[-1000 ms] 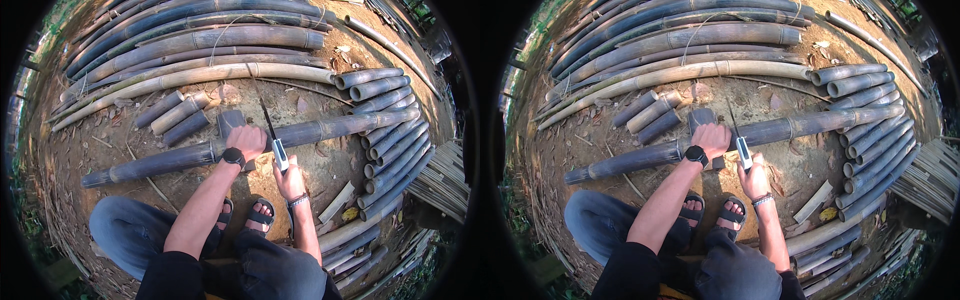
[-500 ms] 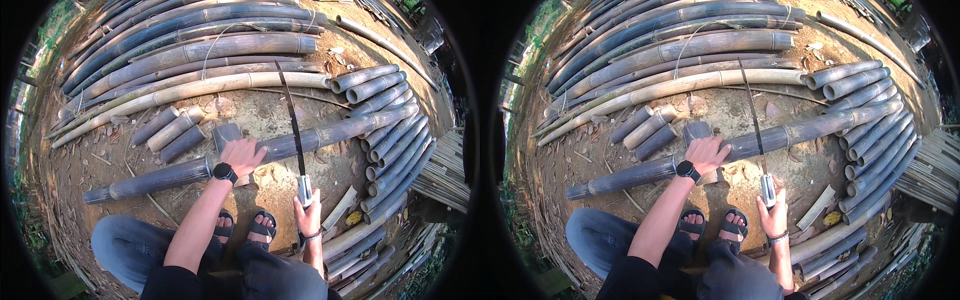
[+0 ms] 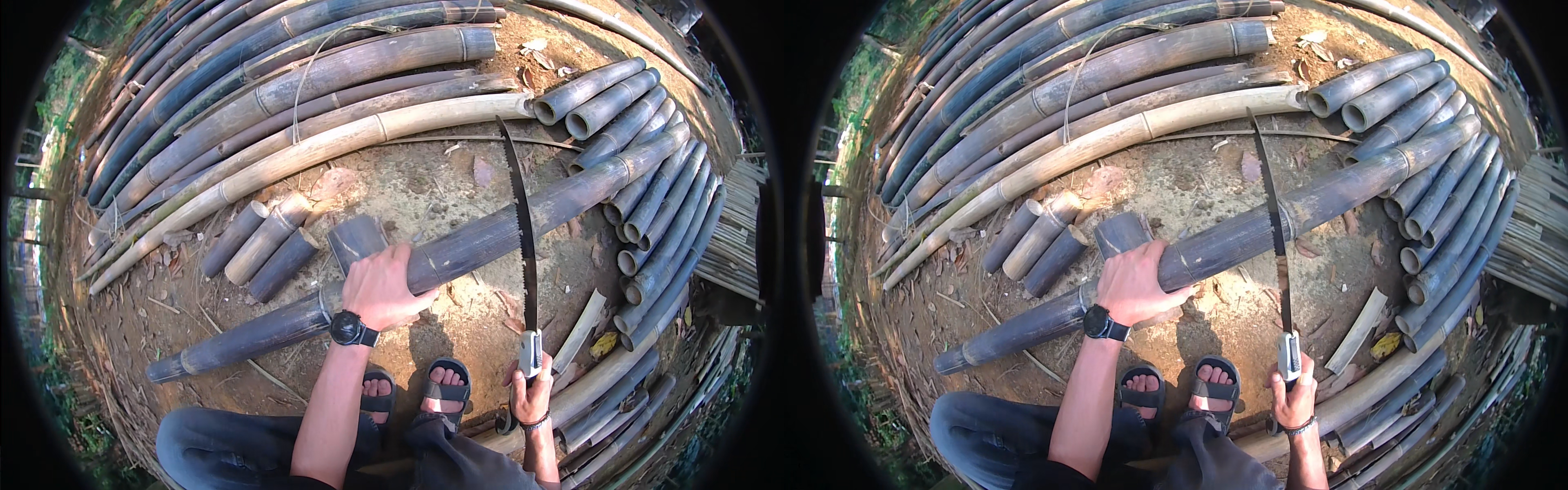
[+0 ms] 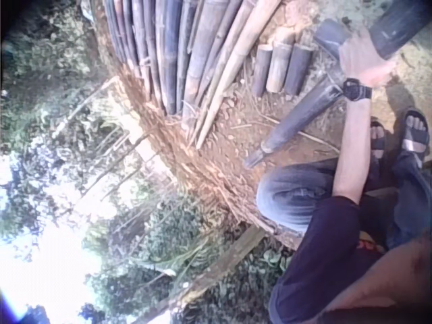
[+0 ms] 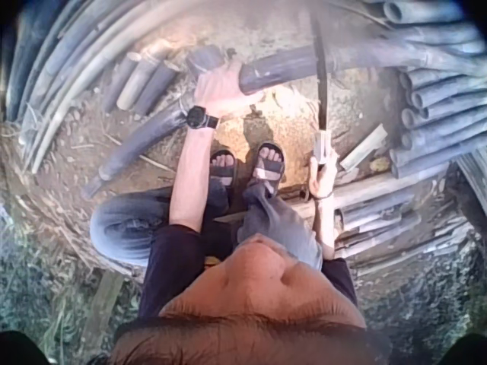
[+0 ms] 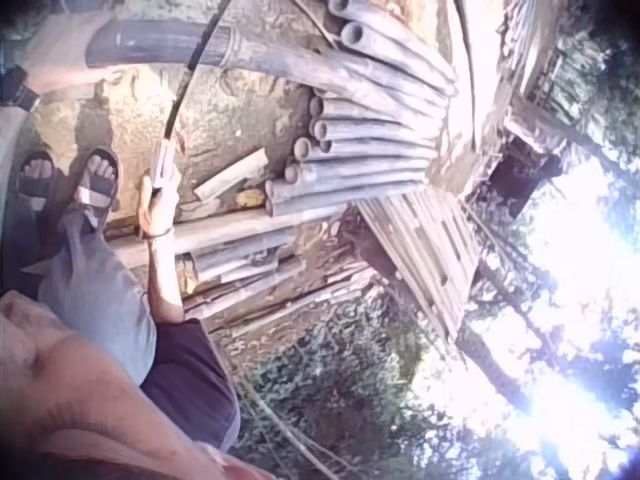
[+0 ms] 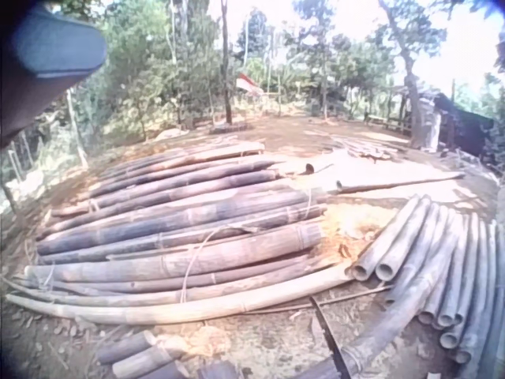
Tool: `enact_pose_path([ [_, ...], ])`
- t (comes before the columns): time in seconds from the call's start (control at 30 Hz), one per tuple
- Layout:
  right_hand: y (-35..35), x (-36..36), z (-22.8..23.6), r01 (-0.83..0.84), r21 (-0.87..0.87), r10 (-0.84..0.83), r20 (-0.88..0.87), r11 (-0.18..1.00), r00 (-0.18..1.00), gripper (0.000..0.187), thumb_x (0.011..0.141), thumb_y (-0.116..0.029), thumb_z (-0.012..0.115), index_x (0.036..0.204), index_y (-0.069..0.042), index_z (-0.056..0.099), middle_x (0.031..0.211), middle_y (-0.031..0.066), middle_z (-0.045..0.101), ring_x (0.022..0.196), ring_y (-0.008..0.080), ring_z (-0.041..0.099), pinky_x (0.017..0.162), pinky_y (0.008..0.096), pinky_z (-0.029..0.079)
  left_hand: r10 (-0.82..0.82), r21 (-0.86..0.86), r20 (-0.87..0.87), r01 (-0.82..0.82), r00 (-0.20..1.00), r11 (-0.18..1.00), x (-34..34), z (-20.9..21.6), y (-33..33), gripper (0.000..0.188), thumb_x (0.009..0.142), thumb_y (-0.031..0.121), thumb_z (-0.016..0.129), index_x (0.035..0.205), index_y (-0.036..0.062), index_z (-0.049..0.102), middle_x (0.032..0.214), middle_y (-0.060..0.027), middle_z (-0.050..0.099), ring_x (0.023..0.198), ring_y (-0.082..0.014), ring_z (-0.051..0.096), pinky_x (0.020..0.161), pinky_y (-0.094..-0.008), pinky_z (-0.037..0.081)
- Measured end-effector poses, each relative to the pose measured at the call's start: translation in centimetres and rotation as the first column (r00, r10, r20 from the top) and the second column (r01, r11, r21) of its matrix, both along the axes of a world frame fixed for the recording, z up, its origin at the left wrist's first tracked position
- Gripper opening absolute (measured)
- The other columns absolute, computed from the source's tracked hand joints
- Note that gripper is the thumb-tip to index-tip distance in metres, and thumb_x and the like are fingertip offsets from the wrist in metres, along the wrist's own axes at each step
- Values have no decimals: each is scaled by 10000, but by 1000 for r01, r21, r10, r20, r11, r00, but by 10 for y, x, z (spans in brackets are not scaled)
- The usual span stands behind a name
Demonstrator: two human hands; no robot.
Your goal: The person saws a bamboo pole using a hand saw and then moves pieces of bamboo on the ground.
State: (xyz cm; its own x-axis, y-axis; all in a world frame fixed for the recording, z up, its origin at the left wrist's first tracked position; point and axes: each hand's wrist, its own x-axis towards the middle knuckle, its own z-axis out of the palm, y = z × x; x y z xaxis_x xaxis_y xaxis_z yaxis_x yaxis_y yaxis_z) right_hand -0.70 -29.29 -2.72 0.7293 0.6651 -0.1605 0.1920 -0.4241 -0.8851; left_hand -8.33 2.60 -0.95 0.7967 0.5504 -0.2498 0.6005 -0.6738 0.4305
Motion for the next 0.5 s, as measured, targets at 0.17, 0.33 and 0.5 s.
enact_pose_path([
  [0.17,22,-13,6,-89,-170,82,-51,981,995,388,922,-81,592,1224,35,376,740,152,648,636,304,682,595,395,533,13,18,-47,-12,999,1000,2,-4,1,619,646,467,755,1022,-4,617,913,-194,691,830,-366,685,731,-429,549],
  [0.33,75,-4,18,-223,-243,241,48,944,969,440,932,-167,598,1248,23,356,745,268,640,697,469,650,602,496,517,99,33,-49,-98,994,995,5,-4,-5,521,605,383,759,913,-11,614,863,-203,686,797,-370,688,700,-445,551],
  [0.5,83,-3,15,-256,-300,277,28,919,960,406,928,-167,596,1209,20,370,709,268,634,637,470,635,562,518,511,117,31,-60,-116,991,993,5,-5,-7,489,607,348,757,896,-24,626,852,-222,686,787,-366,695,691,-438,555],
])
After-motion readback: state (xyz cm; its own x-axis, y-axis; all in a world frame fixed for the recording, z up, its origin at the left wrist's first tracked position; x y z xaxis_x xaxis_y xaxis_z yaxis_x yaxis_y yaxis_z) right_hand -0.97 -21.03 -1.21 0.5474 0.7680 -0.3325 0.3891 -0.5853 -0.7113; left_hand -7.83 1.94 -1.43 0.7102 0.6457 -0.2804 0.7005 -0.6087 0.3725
